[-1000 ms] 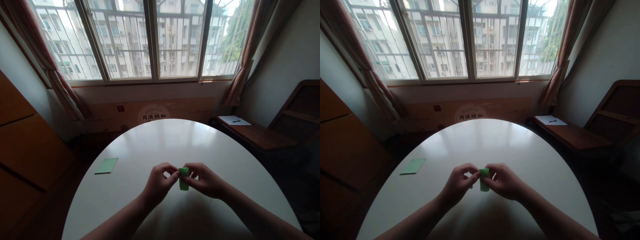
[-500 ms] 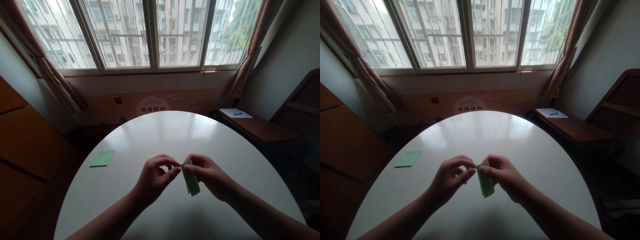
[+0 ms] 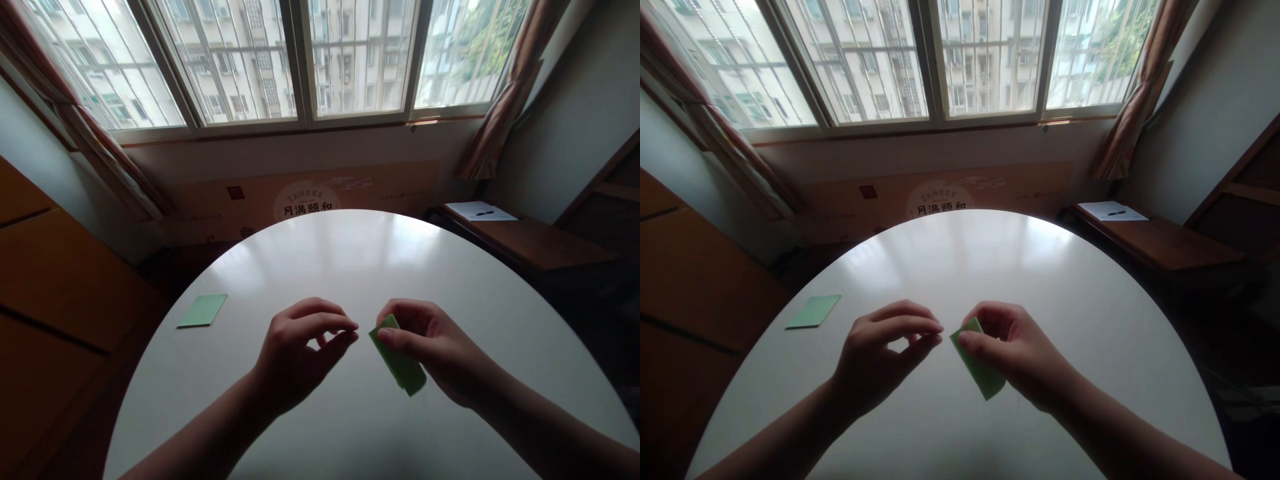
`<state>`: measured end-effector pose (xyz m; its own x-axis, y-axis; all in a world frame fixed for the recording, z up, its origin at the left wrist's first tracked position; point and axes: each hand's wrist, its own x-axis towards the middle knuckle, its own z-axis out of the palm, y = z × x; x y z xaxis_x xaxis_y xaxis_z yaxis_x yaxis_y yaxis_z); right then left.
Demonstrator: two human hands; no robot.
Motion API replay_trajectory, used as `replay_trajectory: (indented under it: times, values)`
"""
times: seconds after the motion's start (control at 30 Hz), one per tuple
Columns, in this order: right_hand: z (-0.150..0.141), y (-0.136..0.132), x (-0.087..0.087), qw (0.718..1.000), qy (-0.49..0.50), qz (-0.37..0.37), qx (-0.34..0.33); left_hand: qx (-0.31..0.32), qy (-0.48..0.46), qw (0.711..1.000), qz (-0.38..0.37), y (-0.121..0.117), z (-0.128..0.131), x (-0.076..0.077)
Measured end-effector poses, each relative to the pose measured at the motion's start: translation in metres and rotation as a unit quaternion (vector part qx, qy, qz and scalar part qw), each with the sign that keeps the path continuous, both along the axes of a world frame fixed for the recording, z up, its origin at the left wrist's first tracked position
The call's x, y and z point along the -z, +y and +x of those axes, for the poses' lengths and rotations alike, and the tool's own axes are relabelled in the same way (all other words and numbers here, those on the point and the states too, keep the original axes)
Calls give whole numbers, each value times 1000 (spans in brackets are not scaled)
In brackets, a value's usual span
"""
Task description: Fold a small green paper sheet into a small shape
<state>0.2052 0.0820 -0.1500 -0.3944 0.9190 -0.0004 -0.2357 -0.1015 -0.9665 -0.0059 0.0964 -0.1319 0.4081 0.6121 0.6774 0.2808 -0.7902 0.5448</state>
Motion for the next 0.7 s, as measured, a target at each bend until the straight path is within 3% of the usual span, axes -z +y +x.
replay_trajectory:
  times: [0.7]
  values:
    - [1,-3,-1,999,-46,17,11,-4,2,1000,18,-6,5,5]
